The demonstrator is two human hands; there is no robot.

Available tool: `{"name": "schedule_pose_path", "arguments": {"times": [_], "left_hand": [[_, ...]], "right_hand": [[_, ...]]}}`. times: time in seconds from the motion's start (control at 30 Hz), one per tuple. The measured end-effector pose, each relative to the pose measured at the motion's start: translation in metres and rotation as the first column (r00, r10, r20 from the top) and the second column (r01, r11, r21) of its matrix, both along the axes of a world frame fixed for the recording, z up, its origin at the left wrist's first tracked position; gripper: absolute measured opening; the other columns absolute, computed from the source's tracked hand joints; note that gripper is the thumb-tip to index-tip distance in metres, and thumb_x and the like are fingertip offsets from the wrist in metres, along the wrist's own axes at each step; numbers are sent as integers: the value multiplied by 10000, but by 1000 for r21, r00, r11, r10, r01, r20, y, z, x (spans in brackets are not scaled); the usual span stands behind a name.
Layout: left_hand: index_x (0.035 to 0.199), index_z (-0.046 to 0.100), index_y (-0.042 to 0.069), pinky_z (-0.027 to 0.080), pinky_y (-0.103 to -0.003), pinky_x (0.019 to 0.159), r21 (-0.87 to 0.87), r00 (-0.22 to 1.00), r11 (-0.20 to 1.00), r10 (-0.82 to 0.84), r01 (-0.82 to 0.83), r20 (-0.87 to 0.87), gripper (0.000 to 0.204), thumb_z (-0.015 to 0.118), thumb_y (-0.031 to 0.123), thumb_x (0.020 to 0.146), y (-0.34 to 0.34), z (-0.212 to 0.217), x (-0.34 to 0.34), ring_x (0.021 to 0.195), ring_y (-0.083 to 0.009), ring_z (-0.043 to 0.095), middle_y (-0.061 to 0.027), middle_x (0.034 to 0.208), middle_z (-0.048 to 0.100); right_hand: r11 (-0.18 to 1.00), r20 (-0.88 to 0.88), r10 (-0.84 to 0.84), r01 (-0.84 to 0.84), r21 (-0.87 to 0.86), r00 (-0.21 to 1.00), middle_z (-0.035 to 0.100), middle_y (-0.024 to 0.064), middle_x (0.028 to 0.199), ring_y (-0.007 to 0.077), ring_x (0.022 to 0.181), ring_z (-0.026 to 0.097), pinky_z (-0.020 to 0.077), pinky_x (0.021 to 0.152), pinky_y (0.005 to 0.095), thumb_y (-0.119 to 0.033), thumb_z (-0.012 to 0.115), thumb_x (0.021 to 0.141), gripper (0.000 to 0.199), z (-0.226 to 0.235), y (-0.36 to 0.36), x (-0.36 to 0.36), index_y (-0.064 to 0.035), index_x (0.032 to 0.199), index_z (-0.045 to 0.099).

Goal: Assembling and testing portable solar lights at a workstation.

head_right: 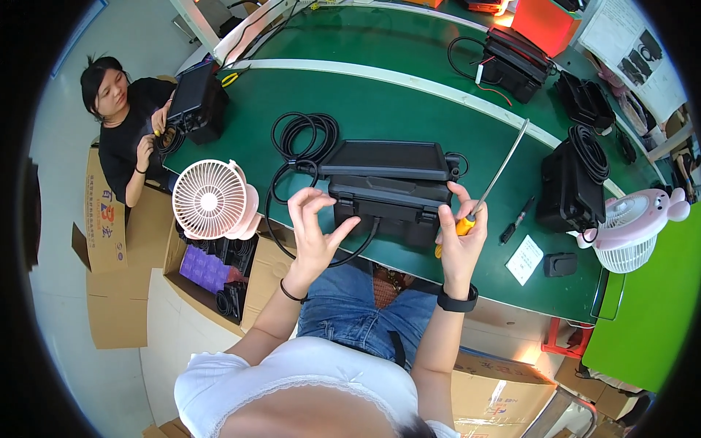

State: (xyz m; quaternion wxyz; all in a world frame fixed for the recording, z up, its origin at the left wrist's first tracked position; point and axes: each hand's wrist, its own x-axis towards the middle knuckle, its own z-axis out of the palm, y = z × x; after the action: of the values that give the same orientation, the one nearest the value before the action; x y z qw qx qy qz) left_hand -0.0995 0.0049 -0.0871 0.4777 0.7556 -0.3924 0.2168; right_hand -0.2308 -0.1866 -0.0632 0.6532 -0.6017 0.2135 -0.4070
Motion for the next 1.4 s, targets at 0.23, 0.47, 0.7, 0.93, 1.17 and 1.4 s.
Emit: {"name": "schedule_pose_path", "arguments": {"times": [0.23, 0.47, 0.7, 0.93, 1.17, 1.4], "left_hand": [[881, 604, 84, 387, -511, 1013, 199, 995, 976, 82, -91, 52, 356, 867, 235, 693, 5, 23, 4, 1256, -407, 440, -157, 1337, 469], [1187, 679, 156, 299, -511, 1106, 13, 974, 995, -91, 96, -208, 486, 832, 244, 735, 2, 24, 0, 1353, -405, 342, -132, 1382, 446], [968, 581, 61, 401, -475, 1074, -19, 962, 980, -198, 198, -188, 259, 775, 104, 802, -4, 23, 7, 1272, -369, 479, -173, 1370, 455], [941, 598, 57, 473, -417, 953, -148, 926, 971, -226, 189, -303, 238, 786, 86, 798, -7, 18, 7, 1256, -369, 497, -176, 1373, 466], [975, 563, 61, 465, -378, 982, -105, 928, 968, -250, 229, -278, 216, 738, 47, 849, -2, 14, 9, 1365, -360, 428, -144, 1432, 399], [949, 593, 47, 452, -419, 975, -150, 919, 965, -253, 216, -303, 235, 777, 94, 810, -2, 15, 10, 1259, -372, 502, -176, 1378, 456]], "right_hand": [[1000, 38, -4, 3, 12, 999, 598, 178, 1275, 3, 524, 496, 408, 449, 145, -49, 675, 914, 300, -4, -2, 6, -111, 894, 382], [1000, 35, -4, 3, 3, 999, 595, 181, 1283, -1, 526, 493, 407, 451, 139, -49, 668, 919, 298, -7, -1, 5, -111, 890, 378], [970, 23, -219, 220, -102, 975, 634, 194, 1183, 2, 544, 458, 396, 471, 143, -5, 690, 893, 334, -6, 9, 7, -97, 889, 370], [936, -131, -305, 271, -224, 943, 698, 168, 999, 112, 710, 601, 463, 618, 220, -35, 681, 906, 273, -13, 37, -11, -56, 873, 411], [953, 199, 16, -75, 294, 980, 640, 232, 1151, 29, 479, 450, 414, 423, 172, 73, 599, 892, 309, 12, 37, -23, -119, 945, 362], [981, 119, 45, -66, 180, 992, 659, 154, 1048, 29, 573, 502, 431, 449, 163, 44, 661, 872, 319, 3, 33, -14, -108, 918, 385]]}}
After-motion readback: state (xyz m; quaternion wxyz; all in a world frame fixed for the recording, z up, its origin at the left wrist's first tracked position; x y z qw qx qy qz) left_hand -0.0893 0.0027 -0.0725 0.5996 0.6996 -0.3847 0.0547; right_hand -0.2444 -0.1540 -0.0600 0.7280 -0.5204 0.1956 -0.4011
